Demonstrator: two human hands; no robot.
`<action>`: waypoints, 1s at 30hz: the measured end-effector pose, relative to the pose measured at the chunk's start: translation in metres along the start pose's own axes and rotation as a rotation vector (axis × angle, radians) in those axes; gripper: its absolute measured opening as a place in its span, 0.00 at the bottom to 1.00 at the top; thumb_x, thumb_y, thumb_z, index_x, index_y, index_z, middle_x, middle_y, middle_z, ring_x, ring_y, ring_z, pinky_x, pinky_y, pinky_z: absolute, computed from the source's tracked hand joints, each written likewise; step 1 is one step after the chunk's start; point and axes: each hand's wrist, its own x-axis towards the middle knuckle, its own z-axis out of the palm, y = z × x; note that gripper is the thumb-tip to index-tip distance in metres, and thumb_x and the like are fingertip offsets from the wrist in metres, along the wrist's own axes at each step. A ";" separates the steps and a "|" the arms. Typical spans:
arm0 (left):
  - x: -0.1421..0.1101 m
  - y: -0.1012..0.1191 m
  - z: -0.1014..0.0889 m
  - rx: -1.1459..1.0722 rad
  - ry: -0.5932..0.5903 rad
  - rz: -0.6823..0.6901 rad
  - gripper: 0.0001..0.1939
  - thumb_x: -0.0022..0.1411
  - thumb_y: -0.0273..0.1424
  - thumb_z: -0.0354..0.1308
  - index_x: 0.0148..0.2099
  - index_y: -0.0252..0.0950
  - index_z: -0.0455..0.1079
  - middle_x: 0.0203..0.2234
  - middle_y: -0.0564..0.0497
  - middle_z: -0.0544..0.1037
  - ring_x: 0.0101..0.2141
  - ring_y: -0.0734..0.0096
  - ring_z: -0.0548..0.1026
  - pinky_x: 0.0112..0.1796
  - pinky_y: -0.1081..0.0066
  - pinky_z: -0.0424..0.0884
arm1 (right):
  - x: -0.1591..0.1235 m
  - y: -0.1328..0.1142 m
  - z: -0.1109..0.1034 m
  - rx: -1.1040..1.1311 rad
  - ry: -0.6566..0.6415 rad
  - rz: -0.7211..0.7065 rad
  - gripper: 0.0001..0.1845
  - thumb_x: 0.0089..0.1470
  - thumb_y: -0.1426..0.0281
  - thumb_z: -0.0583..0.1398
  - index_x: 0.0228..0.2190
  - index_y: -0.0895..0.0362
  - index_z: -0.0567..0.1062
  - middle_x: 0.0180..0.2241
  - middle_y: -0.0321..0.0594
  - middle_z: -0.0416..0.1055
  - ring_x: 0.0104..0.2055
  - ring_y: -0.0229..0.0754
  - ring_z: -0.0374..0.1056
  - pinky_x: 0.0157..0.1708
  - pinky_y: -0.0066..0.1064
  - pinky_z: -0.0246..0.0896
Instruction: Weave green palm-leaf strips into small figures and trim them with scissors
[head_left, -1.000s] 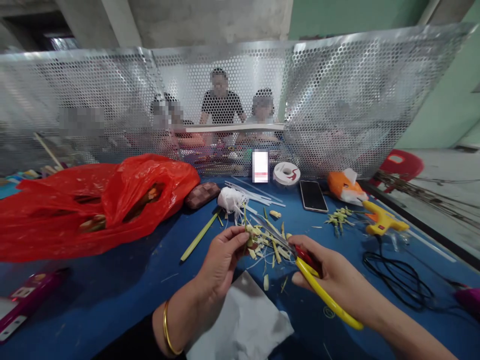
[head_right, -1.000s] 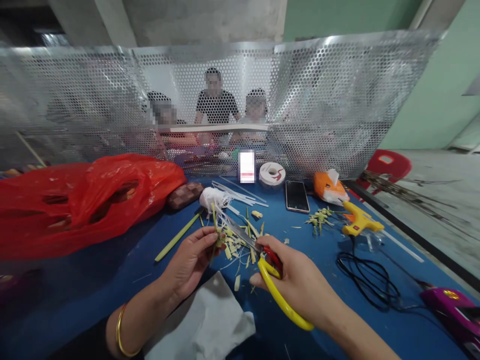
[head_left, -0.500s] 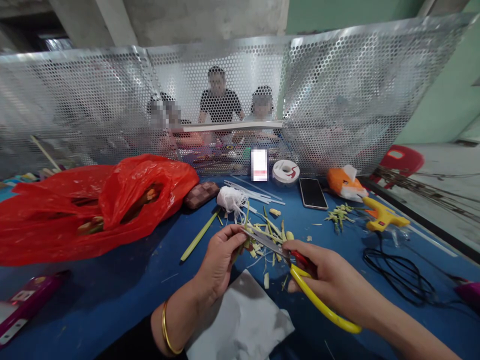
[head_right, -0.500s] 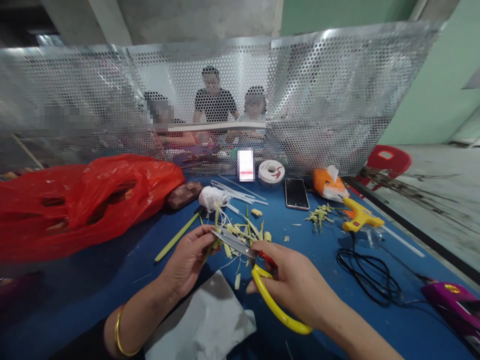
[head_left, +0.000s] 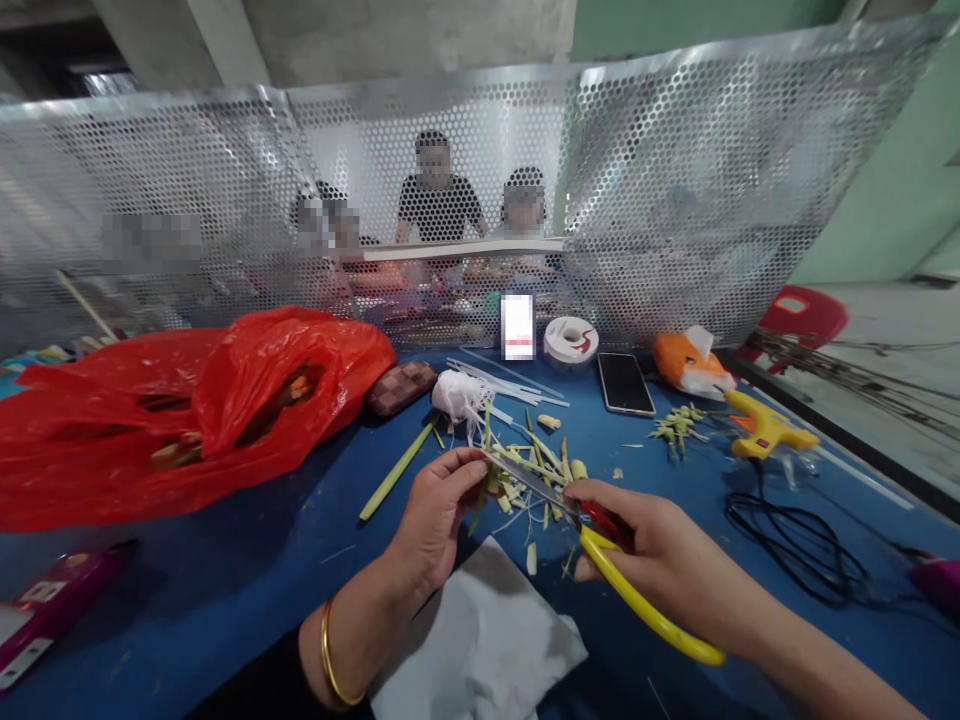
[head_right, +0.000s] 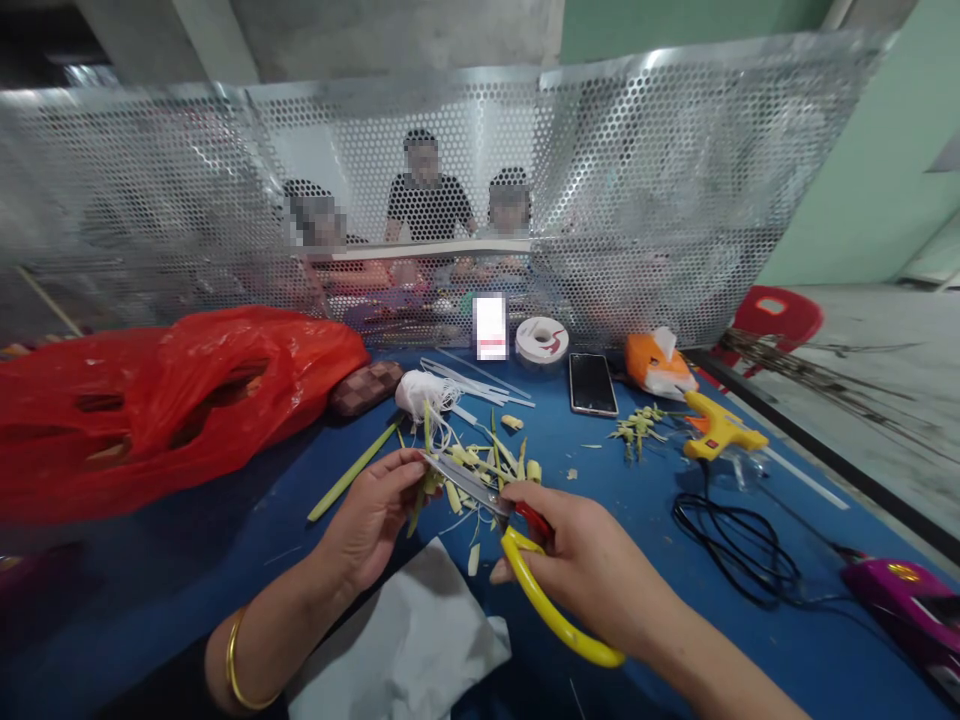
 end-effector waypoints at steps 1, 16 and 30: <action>0.000 0.000 0.000 0.005 0.004 0.004 0.08 0.47 0.29 0.65 0.31 0.32 0.72 0.23 0.51 0.78 0.24 0.75 0.74 0.28 0.76 0.66 | 0.000 0.000 0.000 0.007 0.011 -0.006 0.12 0.45 0.67 0.65 0.36 0.51 0.77 0.29 0.35 0.73 0.30 0.42 0.66 0.30 0.29 0.62; -0.003 0.001 0.006 0.096 0.043 -0.001 0.08 0.48 0.26 0.57 0.34 0.36 0.63 0.25 0.53 0.75 0.21 0.77 0.72 0.18 0.79 0.62 | 0.000 0.002 0.001 -0.059 -0.014 0.050 0.16 0.46 0.64 0.66 0.39 0.51 0.76 0.33 0.36 0.73 0.33 0.44 0.66 0.33 0.32 0.62; -0.021 -0.017 0.019 0.125 -0.183 -0.034 0.15 0.50 0.33 0.66 0.31 0.37 0.61 0.27 0.54 0.72 0.26 0.72 0.74 0.24 0.73 0.72 | 0.012 0.003 0.037 0.613 0.114 0.229 0.32 0.31 0.58 0.72 0.39 0.54 0.70 0.24 0.31 0.68 0.21 0.33 0.60 0.17 0.23 0.52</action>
